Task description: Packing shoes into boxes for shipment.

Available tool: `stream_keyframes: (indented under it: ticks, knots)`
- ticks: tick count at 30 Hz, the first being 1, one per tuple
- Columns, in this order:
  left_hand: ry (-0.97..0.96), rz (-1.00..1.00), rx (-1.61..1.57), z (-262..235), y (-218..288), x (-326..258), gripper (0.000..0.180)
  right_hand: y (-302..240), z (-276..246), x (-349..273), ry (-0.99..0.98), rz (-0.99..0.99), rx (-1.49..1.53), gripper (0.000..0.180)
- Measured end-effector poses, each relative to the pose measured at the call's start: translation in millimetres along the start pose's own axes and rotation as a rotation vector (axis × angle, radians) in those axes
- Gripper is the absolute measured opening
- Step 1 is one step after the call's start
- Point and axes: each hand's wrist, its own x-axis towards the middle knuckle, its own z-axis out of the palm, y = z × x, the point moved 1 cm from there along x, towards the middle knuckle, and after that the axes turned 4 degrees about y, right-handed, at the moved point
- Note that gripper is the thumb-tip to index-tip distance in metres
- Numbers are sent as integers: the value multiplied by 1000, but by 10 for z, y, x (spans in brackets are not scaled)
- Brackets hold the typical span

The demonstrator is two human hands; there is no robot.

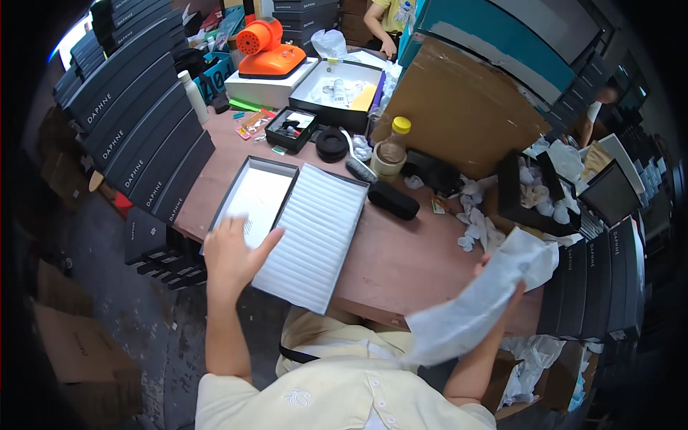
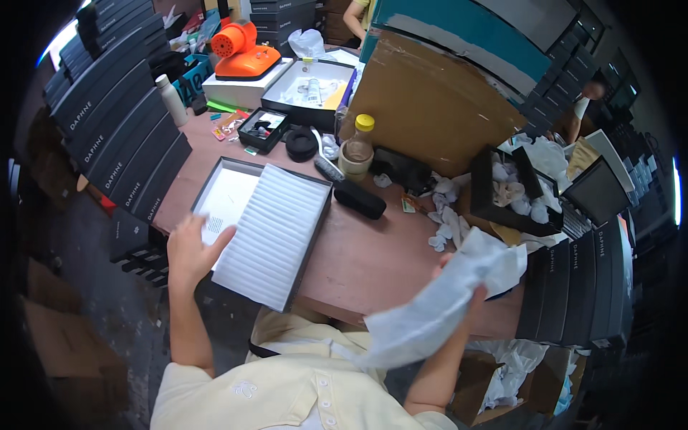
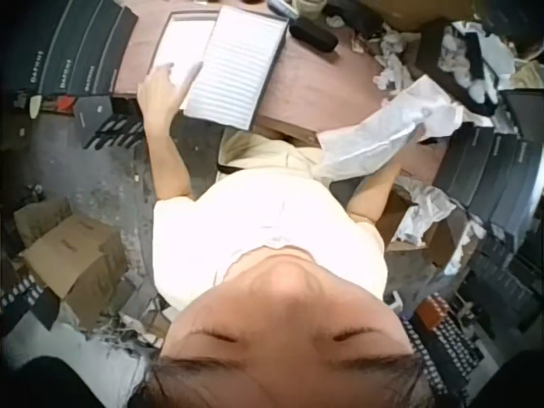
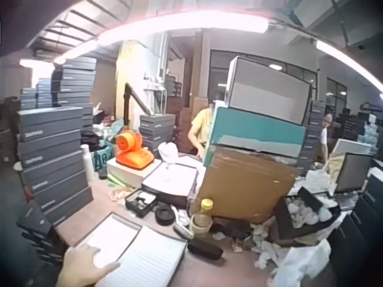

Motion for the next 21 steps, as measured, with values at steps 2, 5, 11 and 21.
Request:
stream_keyframes:
  ticks: [2, 5, 11, 21]
  knots:
    - [-439, -187, -220, 34, -345, -188, 40, -240, -214, 69, -58, 344, 147, 73]
    - [-485, 179, -930, 243, -137, -329, 15, -168, -114, 228, -116, 593, 311, 72]
    - [-666, 511, -834, 715, 717, -534, 26, 861, 1728, 1055, -286, 285, -801, 57]
    - [-344, 524, -394, 665, -270, -244, 45, 2096, 713, 2709, 307, 450, -1912, 50]
